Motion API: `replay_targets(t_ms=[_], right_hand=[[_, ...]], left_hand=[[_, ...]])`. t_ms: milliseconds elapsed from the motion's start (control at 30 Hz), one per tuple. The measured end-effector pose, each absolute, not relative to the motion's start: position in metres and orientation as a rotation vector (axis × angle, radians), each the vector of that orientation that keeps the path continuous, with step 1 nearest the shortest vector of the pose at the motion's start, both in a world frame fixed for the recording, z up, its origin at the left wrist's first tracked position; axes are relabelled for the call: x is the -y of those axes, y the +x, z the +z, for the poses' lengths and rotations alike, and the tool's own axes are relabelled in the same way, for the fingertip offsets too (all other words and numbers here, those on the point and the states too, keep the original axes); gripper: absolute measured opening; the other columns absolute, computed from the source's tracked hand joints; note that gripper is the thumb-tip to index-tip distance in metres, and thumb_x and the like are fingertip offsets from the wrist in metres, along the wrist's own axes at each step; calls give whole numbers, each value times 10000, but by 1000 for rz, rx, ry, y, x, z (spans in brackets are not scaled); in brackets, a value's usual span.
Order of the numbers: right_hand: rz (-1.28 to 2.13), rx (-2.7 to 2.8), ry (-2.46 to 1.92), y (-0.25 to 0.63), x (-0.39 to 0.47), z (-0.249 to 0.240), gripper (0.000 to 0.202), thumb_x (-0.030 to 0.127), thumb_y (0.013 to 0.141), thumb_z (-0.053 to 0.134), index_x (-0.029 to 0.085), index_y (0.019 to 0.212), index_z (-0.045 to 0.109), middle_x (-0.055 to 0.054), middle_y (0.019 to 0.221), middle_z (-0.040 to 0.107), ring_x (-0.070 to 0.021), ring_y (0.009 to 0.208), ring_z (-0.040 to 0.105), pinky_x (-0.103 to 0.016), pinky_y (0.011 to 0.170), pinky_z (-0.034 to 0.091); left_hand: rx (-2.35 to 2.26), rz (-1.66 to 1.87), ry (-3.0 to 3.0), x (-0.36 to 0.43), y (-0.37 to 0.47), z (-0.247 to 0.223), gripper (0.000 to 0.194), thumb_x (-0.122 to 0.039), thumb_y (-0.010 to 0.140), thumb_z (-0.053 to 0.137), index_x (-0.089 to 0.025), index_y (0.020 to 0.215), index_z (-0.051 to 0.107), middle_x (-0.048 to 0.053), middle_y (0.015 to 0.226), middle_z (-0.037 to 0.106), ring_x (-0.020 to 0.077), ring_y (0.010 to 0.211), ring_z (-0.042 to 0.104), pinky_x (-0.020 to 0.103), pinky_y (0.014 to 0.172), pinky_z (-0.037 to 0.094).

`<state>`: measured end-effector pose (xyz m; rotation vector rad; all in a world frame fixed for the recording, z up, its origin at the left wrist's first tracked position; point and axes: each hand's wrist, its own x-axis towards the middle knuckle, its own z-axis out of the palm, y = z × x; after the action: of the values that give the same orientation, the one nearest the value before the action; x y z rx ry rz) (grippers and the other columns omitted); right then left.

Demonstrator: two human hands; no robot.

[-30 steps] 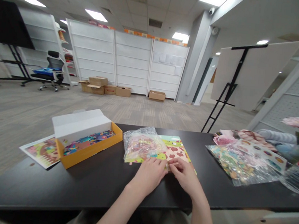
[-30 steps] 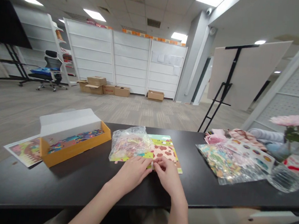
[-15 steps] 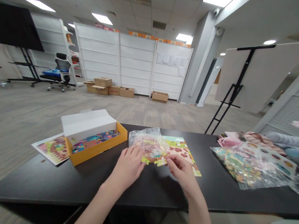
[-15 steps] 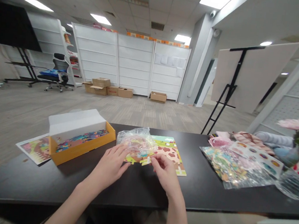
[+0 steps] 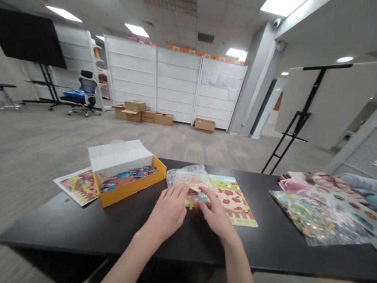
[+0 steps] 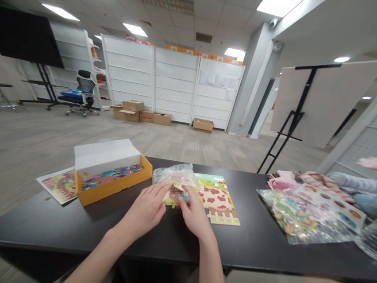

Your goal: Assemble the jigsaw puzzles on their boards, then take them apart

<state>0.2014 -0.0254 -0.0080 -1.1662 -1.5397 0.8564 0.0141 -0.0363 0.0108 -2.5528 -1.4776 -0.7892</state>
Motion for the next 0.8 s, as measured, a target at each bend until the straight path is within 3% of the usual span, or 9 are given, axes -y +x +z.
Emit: replay_targets(t_ms=[67, 200, 300, 500, 600, 700, 800], right_hand=[[820, 1566, -1183, 215, 35, -5, 387, 363, 851, 605, 236, 1211, 667, -78, 1095, 738, -185, 712, 678, -329, 668, 570], [592, 1514, -1379, 246, 44, -3, 313, 440, 858, 563, 183, 950, 717, -94, 920, 751, -198, 652, 671, -317, 607, 538], [451, 1486, -1545, 263, 42, -6, 326, 455, 824, 543, 182, 887, 709, -100, 895, 754, -226, 697, 693, -325, 633, 526], [252, 1441, -1951, 301, 52, -9, 391, 484, 831, 493, 205, 971, 729, -104, 968, 767, -275, 853, 713, -361, 749, 507], [199, 1446, -2134, 327, 62, -14, 447, 524, 828, 524, 195, 1055, 726, -127, 1045, 752, -306, 946, 704, -375, 804, 502], [202, 1505, -2201, 341, 70, -19, 453, 518, 822, 557, 200, 1102, 719, -126, 1098, 737, -308, 979, 697, -374, 842, 503], [160, 1544, -2231, 336, 73, -18, 437, 485, 835, 561, 212, 1145, 703, -119, 1122, 726, -312, 1017, 685, -379, 863, 499]], left_hand=[[1495, -763, -2559, 37, 15, 10, 510, -124, 899, 434, -147, 1408, 461, 145, 1420, 554, 274, 1331, 489, 445, 1084, 403], [1523, -709, -2562, 37, 16, 7, 506, -141, 904, 436, -165, 1409, 459, 143, 1453, 526, 284, 1344, 471, 454, 1082, 402], [1580, -613, -2570, 35, 16, 4, 515, -154, 891, 470, -164, 1406, 457, 151, 1442, 532, 308, 1327, 484, 474, 1045, 431], [1669, -518, -2547, 30, 16, 2, 414, -170, 918, 473, -137, 1328, 525, 182, 1343, 591, 336, 1224, 562, 503, 961, 484], [1542, -661, -2583, 29, 18, 6, 407, -159, 903, 517, -157, 1309, 550, 171, 1406, 547, 335, 1306, 503, 517, 1034, 447], [1284, -907, -2626, 33, 25, 14, 270, -209, 933, 537, -206, 1189, 622, 123, 1436, 525, 301, 1380, 428, 503, 1129, 372], [1124, -980, -2711, 40, 38, 18, 172, -255, 961, 535, -222, 1082, 652, 91, 1348, 592, 271, 1304, 494, 480, 1126, 382]])
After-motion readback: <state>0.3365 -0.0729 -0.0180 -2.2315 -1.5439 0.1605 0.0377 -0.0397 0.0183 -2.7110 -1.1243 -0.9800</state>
